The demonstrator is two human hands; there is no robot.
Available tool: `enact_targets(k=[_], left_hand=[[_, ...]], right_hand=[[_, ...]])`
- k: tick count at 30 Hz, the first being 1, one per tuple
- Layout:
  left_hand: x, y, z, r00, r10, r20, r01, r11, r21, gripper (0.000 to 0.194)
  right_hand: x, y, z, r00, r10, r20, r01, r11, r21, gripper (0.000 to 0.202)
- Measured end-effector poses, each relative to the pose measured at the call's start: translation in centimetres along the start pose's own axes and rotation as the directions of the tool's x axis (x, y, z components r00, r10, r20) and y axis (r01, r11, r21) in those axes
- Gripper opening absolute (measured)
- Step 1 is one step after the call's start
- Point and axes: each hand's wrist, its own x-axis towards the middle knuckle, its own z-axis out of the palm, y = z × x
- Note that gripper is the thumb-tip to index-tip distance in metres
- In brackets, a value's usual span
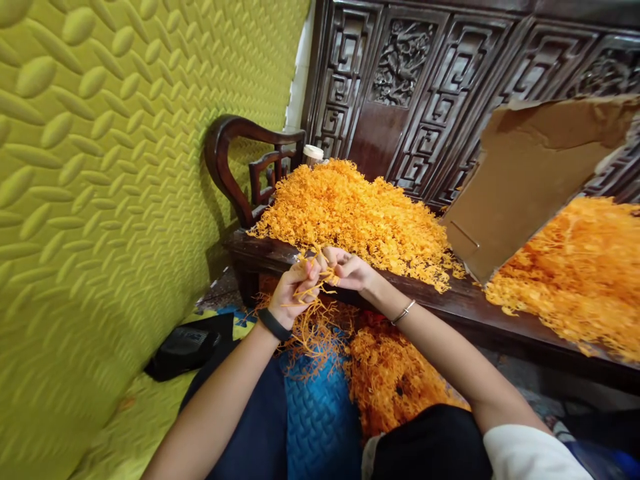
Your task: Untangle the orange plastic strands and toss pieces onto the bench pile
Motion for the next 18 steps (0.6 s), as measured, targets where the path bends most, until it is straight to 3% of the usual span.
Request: enact_targets(k=[6, 8, 11, 13, 15, 18], left_hand=[[-0.4, 0.3, 0.4, 0.996, 0.090, 0.014, -0.089, 0.995, -0.050, 0.041], [-0.2, 0.4, 0.4, 0.994, 0.104, 0.020, -0.103, 0.993, -0.051, 0.035], [0.3, 0.7, 0.0, 0.995, 0.096, 0.042, -0.095, 0.995, -0.030, 0.024], [0.7, 0.8, -0.3, 0.995, 0.083, 0.062, -0.083, 0.997, -0.007, 0.021], [0.8, 0.9, -0.5, 0.994, 0.070, 0.078, -0.072, 0.997, 0.019, 0.020], [0.9, 0.8, -0.5, 0.995, 0.060, 0.081, -0.070, 0.989, 0.129, 0.023]], right_hand=[[-0.1, -0.6, 0.6, 0.996, -0.074, 0.058, 0.075, 0.997, -0.009, 0.043], [-0.1, -1.6, 0.0, 0.997, -0.073, -0.003, 0.073, 0.995, -0.070, 0.037], [-0.5, -4.0, -1.8, 0.973, -0.090, -0.213, 0.048, 0.979, -0.198, 0.030], [-1.1, -5.8, -3.4, 0.910, -0.122, -0.396, 0.002, 0.956, -0.292, 0.031], [-2.1, -7.3, -5.4, 0.805, -0.214, -0.554, -0.043, 0.909, -0.414, 0.032], [-4.1, -8.5, -8.6, 0.565, -0.484, -0.669, -0.099, 0.764, -0.637, 0.029]])
